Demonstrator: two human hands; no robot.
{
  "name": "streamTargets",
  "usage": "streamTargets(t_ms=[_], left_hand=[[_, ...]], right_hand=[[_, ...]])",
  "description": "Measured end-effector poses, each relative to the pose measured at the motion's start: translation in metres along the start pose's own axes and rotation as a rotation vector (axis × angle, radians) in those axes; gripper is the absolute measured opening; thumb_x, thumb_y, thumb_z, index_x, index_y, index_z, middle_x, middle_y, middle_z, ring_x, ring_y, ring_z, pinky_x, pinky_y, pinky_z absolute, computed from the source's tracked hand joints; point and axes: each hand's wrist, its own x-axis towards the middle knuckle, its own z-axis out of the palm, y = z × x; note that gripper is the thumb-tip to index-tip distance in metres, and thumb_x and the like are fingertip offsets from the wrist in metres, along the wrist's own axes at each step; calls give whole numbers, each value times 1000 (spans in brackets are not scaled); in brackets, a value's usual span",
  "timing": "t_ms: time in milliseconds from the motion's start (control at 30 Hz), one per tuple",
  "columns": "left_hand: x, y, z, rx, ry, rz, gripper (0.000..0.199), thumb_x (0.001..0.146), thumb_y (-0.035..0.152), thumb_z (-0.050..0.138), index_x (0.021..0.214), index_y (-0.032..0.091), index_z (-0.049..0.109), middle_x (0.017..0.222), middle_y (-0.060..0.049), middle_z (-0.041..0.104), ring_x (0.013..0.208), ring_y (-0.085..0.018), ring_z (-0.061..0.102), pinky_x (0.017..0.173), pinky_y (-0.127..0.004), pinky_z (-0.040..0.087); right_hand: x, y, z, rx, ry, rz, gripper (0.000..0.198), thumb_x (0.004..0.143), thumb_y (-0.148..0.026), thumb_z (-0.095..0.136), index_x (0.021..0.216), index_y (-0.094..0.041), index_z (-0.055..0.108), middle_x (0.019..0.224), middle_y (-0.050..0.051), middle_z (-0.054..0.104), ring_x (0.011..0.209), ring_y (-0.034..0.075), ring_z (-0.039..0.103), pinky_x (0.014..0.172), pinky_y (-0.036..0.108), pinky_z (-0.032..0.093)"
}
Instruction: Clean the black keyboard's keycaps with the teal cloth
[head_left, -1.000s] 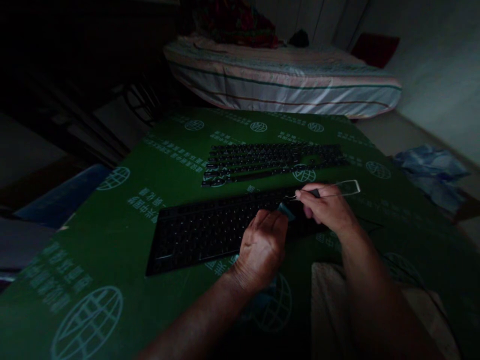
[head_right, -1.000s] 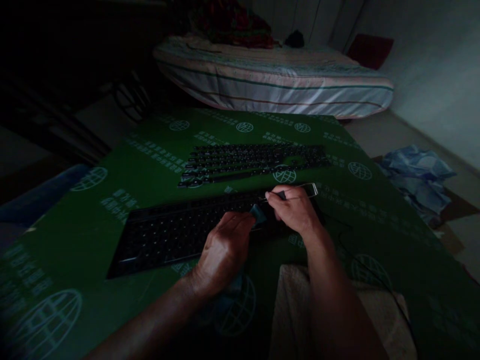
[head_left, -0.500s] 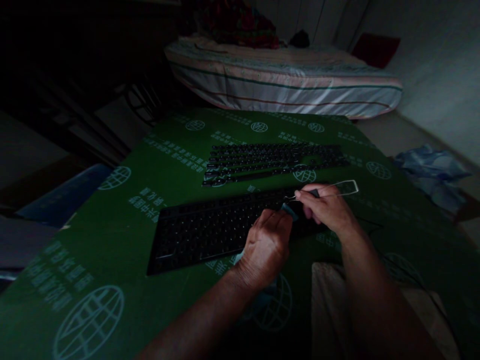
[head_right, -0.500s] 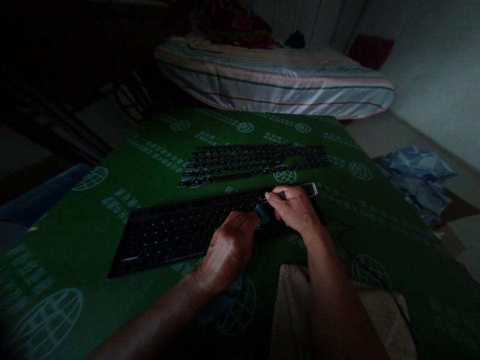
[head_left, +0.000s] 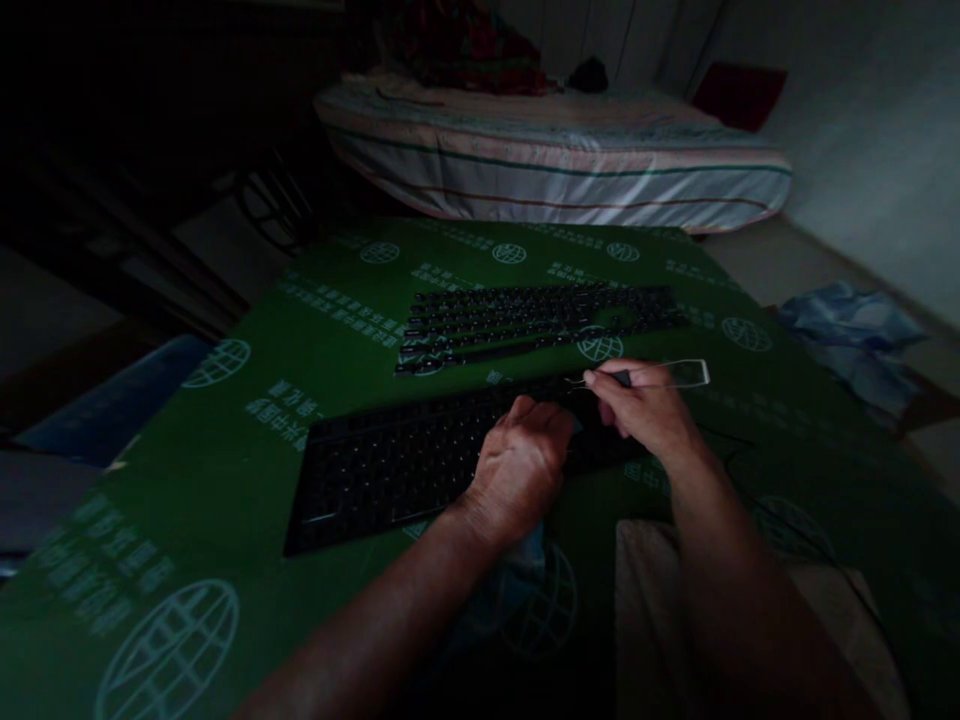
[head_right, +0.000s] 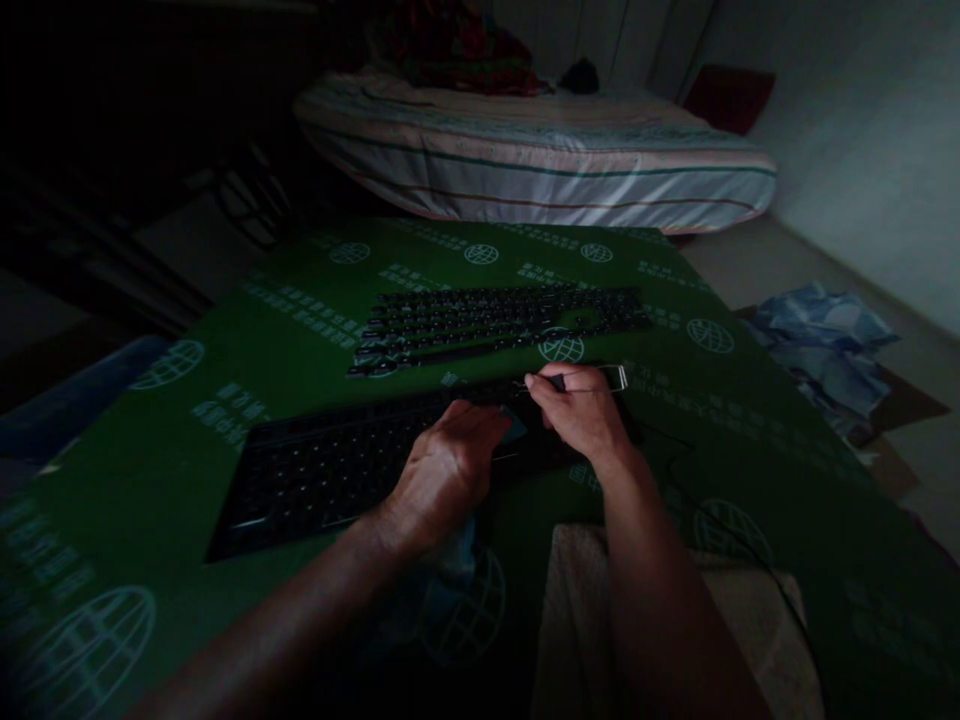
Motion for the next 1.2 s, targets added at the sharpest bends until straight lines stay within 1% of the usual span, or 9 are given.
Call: streamTargets(t_ms=[167,333,400,533,600,767,867,1067,1200], left_hand=[[10,6,1,63,-56,81,20,79,4,44,85,17,59,86,-3,62,83,-18,52,81,-28,44],[8,-5,-3,50,-57,116,23,75,2,46,84,17,61,82,-2,64,81,-17,55,79,-27,46],[8,-12,-4,-8,0,73,27,73,0,46,85,17,62,81,-2,64,80,-17,57,78,-27,48],[11,-16,-2,-150,212,-46,34,73,0,42,94,17,62,90,-3,66,88,-17,58,81,-27,48],[12,-12,0,-155,247,-49,34,75,0,42,96,17,61,91,-3,65,88,-17,58,81,-28,49],[12,0,1,15,22,54,21,75,2,46,81,17,59,81,-2,64,79,-17,56,78,-28,48],[11,-1,-2,91,-58,84,18,76,2,47,79,16,59,79,-2,63,79,-18,56,79,-28,47],[5,-9,-8,99,-48,47,22,71,-1,47,75,17,58,74,-2,61,76,-16,56,81,-27,46],[4,-5,-7,57,7,34,21,73,0,46,77,17,57,77,-2,61,77,-16,55,79,-26,46]], right_hand=[[2,1,-1,14,26,-4,32,78,-40,54,56,-17,53,39,-5,48,30,5,36,32,17,26],[3,-2,-1,35,30,26,30,77,-38,55,56,-17,52,38,-5,47,29,5,35,31,17,25],[3,-3,-1,55,30,39,29,77,-37,55,56,-17,52,38,-5,47,29,5,35,31,17,25],[3,-2,-1,60,37,38,29,78,-37,55,56,-17,52,39,-4,48,29,5,35,31,17,25],[4,-1,-1,65,41,30,29,78,-38,55,58,-17,53,40,-5,48,30,5,36,31,17,25],[5,-1,-1,67,53,26,30,77,-39,55,57,-17,52,39,-5,47,31,5,36,31,17,26],[4,-3,-1,68,57,39,29,77,-37,55,57,-17,52,38,-6,45,30,5,35,31,17,25],[5,0,-3,73,71,26,31,77,-39,55,57,-16,52,40,-4,49,29,5,36,30,16,25],[6,6,-3,141,156,25,27,76,-40,57,62,-16,55,39,-5,48,28,5,35,29,16,24]])
